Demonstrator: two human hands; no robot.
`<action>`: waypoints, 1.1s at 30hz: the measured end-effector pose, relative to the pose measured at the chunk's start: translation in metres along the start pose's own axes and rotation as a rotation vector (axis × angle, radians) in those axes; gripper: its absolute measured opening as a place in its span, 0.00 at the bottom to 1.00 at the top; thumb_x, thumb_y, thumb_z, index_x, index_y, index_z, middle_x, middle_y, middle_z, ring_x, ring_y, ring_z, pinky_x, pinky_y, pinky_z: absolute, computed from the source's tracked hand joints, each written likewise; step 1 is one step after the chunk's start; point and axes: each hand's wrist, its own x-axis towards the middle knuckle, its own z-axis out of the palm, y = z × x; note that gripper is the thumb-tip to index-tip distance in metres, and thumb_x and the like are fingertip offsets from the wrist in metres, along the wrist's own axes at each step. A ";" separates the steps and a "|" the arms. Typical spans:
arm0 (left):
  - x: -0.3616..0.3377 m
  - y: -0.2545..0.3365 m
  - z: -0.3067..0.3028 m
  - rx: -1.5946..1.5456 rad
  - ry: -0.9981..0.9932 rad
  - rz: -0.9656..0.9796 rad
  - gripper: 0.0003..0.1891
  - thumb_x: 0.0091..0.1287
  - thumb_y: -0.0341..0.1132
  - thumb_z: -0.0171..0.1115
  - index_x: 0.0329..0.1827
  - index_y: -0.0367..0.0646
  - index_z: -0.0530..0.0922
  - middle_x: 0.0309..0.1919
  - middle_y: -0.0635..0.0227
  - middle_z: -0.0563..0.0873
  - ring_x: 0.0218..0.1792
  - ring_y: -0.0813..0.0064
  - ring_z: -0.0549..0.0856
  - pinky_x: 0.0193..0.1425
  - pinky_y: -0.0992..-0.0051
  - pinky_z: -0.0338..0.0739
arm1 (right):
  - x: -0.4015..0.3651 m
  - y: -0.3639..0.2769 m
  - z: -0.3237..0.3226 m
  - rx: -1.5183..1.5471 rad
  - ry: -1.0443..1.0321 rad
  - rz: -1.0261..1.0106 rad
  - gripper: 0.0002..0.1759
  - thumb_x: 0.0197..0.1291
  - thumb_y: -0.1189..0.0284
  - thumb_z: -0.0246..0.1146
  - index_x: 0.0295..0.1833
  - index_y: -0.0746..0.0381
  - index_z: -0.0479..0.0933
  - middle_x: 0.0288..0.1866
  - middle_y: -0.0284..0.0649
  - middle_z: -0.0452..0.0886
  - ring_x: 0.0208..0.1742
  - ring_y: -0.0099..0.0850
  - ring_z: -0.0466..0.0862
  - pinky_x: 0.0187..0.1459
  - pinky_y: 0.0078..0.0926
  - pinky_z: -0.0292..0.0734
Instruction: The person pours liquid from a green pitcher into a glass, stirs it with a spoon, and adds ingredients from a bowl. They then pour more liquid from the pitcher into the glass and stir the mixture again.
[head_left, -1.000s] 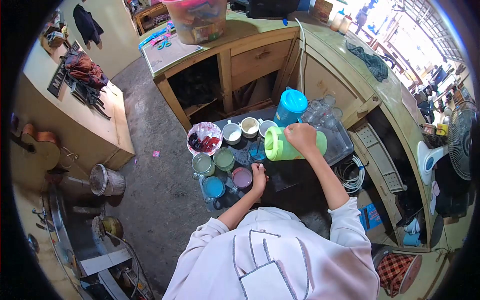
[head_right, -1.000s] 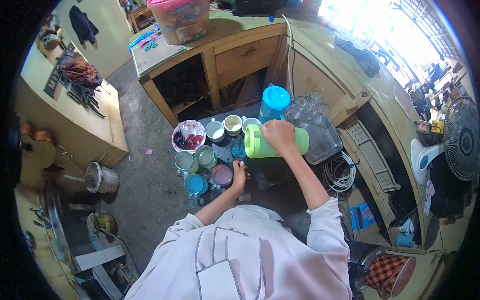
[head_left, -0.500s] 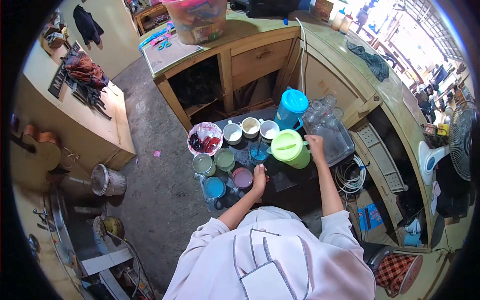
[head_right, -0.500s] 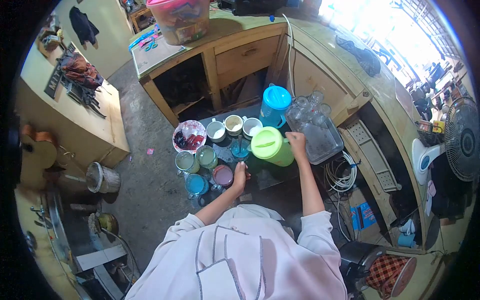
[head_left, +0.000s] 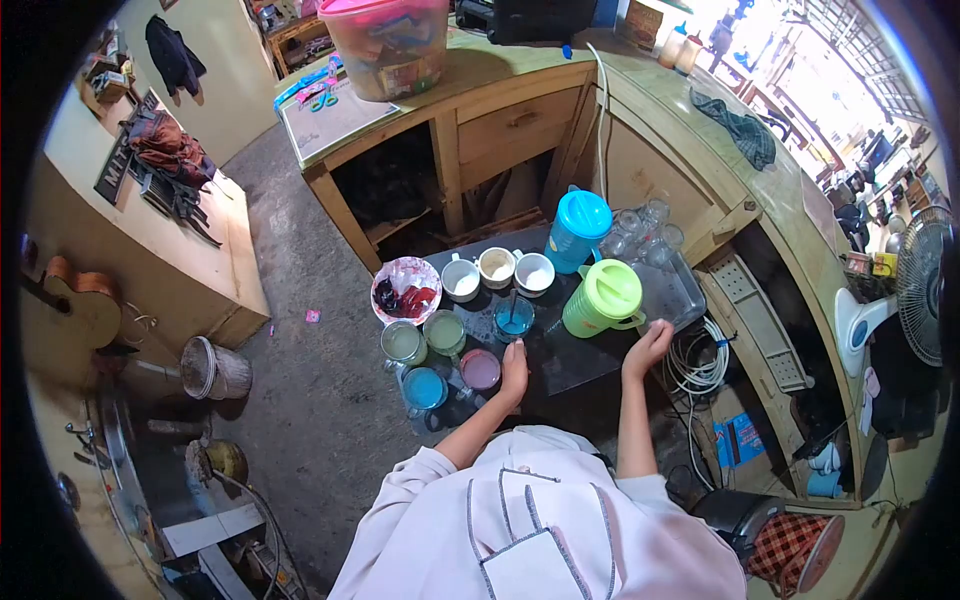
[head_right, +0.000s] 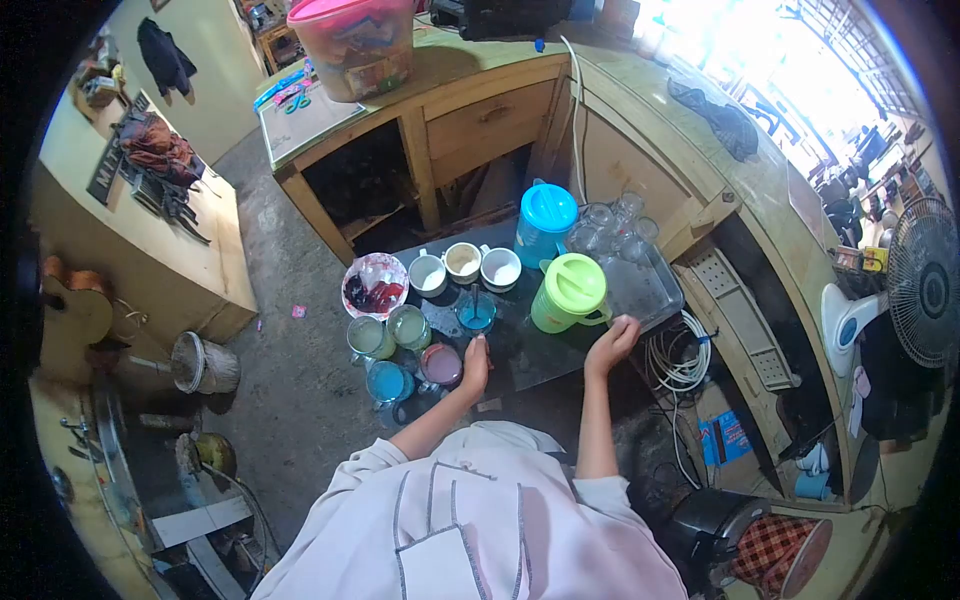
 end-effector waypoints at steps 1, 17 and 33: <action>0.005 -0.008 -0.001 0.037 0.008 0.035 0.18 0.71 0.44 0.39 0.28 0.41 0.66 0.23 0.67 0.67 0.24 0.74 0.68 0.32 0.73 0.67 | -0.011 -0.012 0.000 0.041 -0.121 -0.003 0.13 0.66 0.67 0.50 0.33 0.64 0.69 0.27 0.36 0.69 0.30 0.23 0.70 0.33 0.23 0.67; -0.021 -0.013 0.002 0.211 -0.024 0.180 0.16 0.72 0.42 0.37 0.36 0.37 0.66 0.29 0.58 0.71 0.32 0.64 0.71 0.43 0.67 0.67 | -0.055 -0.093 0.080 0.092 -0.869 -0.304 0.05 0.46 0.75 0.66 0.31 0.63 0.80 0.29 0.42 0.78 0.31 0.36 0.78 0.32 0.30 0.72; -0.021 -0.011 -0.004 0.092 -0.107 0.065 0.18 0.72 0.45 0.39 0.29 0.42 0.69 0.20 0.69 0.68 0.22 0.78 0.69 0.28 0.76 0.65 | -0.054 -0.093 0.067 -0.099 -1.077 -0.420 0.06 0.51 0.72 0.60 0.30 0.60 0.81 0.30 0.39 0.80 0.36 0.39 0.77 0.39 0.37 0.71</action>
